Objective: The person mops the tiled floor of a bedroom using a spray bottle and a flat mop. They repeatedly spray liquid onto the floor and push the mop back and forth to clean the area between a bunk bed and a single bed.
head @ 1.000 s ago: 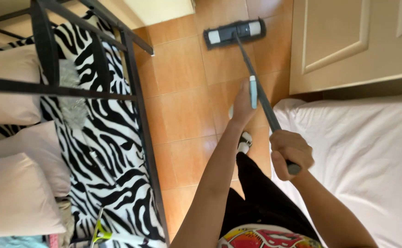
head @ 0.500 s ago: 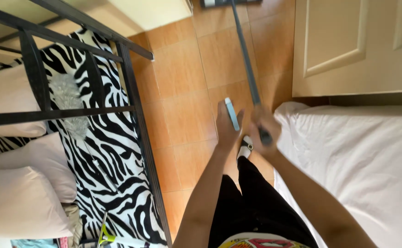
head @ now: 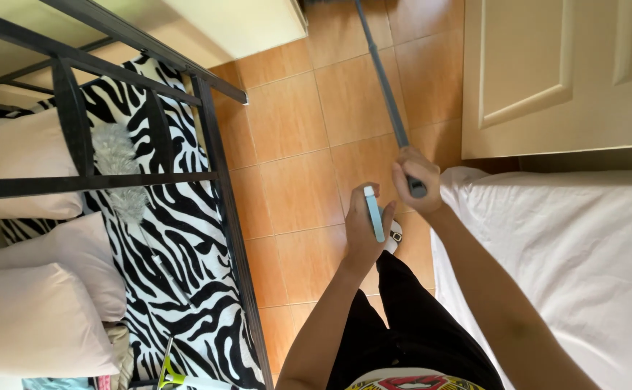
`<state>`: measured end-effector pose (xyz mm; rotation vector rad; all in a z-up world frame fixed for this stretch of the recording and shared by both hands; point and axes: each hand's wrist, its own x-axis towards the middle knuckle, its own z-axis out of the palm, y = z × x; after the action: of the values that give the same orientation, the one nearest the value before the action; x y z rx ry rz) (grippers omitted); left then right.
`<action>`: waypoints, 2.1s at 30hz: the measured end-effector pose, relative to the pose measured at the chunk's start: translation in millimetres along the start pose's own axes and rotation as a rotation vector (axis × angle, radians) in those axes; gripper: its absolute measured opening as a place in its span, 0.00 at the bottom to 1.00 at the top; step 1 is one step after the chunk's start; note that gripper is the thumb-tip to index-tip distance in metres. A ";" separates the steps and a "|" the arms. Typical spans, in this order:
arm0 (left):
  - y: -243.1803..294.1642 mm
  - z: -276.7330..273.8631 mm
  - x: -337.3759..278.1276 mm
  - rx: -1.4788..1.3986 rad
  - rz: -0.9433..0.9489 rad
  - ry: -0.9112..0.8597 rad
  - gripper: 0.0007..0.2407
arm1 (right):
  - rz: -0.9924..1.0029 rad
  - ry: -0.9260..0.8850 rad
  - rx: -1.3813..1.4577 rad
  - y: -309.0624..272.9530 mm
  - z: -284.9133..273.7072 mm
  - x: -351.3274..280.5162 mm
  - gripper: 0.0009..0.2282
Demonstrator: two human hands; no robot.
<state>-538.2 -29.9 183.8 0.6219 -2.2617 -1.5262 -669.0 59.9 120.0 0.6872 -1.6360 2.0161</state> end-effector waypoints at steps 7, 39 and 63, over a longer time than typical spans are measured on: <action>-4.9 -14.4 -23.5 -0.001 0.034 0.043 0.15 | 0.020 -0.228 -0.141 -139.4 15.9 91.6 0.12; 21.8 -17.9 -30.0 0.020 0.018 -0.135 0.18 | -0.072 -0.292 -0.220 -225.8 -20.4 35.1 0.11; 26.0 -0.7 -22.7 0.016 0.202 -0.255 0.20 | -0.195 -0.169 -0.030 -141.3 -50.1 31.8 0.12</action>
<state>-523.0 -9.9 207.4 0.2029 -2.4369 -1.5618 -610.0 137.5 238.2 0.9897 -1.6187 1.8339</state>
